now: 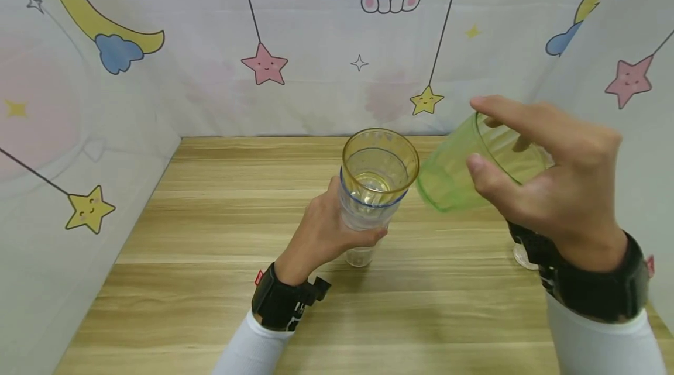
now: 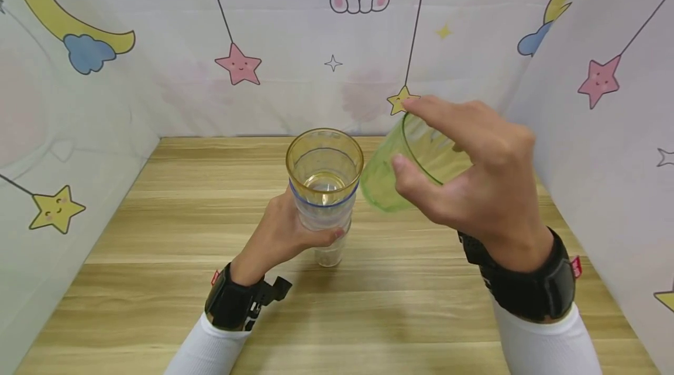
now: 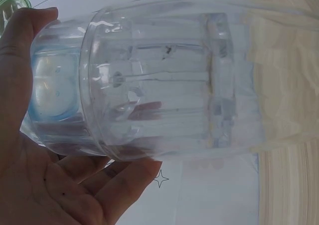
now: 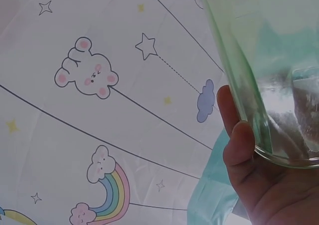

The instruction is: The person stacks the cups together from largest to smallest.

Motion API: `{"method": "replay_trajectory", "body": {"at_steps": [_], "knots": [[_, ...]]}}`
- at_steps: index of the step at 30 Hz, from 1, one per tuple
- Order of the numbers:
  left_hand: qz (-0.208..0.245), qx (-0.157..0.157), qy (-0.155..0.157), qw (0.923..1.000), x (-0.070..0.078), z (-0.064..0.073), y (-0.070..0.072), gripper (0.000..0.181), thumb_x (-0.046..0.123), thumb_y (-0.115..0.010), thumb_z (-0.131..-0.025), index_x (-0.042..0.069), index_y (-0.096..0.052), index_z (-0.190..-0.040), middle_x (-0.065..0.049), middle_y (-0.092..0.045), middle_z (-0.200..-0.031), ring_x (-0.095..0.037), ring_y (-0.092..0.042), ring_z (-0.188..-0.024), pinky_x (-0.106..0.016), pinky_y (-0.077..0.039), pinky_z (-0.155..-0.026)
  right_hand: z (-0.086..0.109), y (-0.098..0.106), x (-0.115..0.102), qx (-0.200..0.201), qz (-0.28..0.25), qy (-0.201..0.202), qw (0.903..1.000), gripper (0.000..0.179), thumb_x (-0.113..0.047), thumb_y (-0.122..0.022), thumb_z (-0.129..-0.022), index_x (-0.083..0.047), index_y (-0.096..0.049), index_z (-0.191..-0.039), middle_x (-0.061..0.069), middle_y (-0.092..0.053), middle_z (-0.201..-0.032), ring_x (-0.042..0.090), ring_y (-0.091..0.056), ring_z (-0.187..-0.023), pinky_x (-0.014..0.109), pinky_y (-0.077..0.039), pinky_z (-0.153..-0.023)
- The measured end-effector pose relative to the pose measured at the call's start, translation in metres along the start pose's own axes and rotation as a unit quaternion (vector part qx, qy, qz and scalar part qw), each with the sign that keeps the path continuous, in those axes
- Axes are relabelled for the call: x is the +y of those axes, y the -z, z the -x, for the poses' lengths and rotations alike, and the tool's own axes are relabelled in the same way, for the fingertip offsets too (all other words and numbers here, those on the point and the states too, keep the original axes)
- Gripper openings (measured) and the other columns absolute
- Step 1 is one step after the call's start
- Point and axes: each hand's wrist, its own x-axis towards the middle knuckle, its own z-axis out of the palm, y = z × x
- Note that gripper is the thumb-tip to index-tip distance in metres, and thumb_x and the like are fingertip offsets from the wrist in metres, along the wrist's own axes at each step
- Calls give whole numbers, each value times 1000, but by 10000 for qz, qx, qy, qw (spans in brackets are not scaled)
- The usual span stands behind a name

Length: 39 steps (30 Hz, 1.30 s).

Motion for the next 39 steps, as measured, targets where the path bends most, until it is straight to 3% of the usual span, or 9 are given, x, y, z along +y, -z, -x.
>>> {"method": "replay_trajectory", "body": {"at_steps": [13,20,39], "knots": [[-14,-37,-75,10000,-1,0,0,89,41,-93,-66,15,-43,-134,5,-63,-115,-9,-64,-101,-32,-56,-80,-9,10,12,192,-221,99,9995,42,-29,-78,-67,-3,-81,-101,15,-74,-81,20,-67,-75,16,-41,-70],[26,-65,-53,10000,0,0,1,87,40,-93,-66,16,-43,-133,6,-63,-114,-8,-64,-100,-32,-56,-79,-16,5,15,209,-325,201,9991,43,-28,-80,-64,-4,-81,-99,15,-74,-81,24,-69,-75,17,-43,-70],[28,-44,100,9999,-1,1,1,84,44,-93,-65,17,-45,-129,8,-63,-108,-8,-64,-96,-32,-55,-77,-36,-14,-6,-382,-62,467,9982,44,-25,-76,-66,-14,-81,-108,4,-76,-88,24,-67,-73,19,-39,-67]]}}
